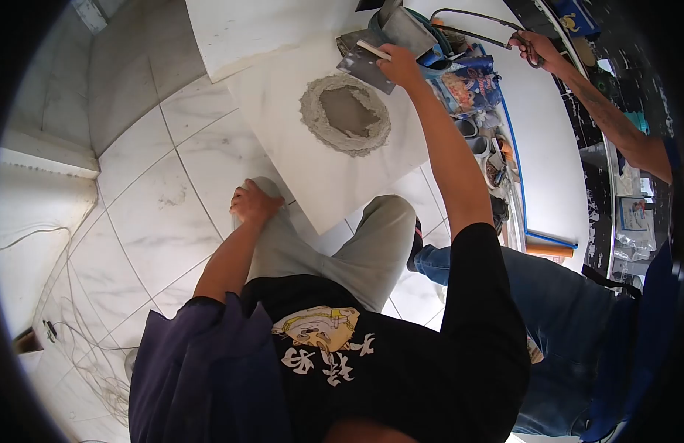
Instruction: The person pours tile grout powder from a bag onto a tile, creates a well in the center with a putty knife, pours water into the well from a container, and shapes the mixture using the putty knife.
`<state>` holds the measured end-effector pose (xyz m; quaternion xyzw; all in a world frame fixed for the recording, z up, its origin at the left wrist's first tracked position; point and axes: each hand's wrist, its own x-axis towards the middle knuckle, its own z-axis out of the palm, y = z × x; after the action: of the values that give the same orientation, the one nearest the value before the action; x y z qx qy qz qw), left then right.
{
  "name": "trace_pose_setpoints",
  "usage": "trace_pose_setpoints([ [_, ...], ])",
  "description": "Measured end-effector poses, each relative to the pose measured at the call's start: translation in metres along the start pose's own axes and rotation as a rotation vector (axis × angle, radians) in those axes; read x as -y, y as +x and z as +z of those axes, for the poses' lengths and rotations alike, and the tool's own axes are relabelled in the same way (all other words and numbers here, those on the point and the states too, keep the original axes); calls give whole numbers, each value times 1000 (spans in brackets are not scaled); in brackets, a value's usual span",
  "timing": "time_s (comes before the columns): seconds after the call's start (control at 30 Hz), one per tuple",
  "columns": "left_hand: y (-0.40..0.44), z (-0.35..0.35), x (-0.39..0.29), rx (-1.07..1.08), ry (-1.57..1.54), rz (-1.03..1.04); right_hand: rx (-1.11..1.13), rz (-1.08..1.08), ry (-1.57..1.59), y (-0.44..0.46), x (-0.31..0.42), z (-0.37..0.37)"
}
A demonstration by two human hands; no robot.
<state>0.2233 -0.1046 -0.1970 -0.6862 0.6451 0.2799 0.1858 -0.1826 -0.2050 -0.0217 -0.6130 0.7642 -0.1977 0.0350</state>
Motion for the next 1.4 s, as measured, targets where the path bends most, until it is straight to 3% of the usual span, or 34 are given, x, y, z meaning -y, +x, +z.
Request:
trace_pose_setpoints([
  [0.2,-3,-1,1,-9,-8,13,43,-106,-32,9,19,8],
  [0.37,-5,-3,1,-10,-18,18,175,-145,8,7,44,-30],
  [0.5,4,-8,-6,-12,-27,29,145,-207,42,16,59,-36],
  [0.57,7,0,-10,15,-22,7,60,-316,42,22,66,-23],
  [0.7,8,-4,-9,-26,-16,15,94,-336,8,39,97,-5],
  [0.77,8,-3,-9,-30,-21,16,246,-361,15,53,109,8],
  [0.87,10,-2,-6,-18,-27,12,298,-434,-12,70,118,29],
  [1.07,11,-5,-3,-11,-52,8,472,-417,-98,82,129,42],
  [1.4,8,-4,-2,-27,-41,35,545,-420,-83,66,114,24],
])
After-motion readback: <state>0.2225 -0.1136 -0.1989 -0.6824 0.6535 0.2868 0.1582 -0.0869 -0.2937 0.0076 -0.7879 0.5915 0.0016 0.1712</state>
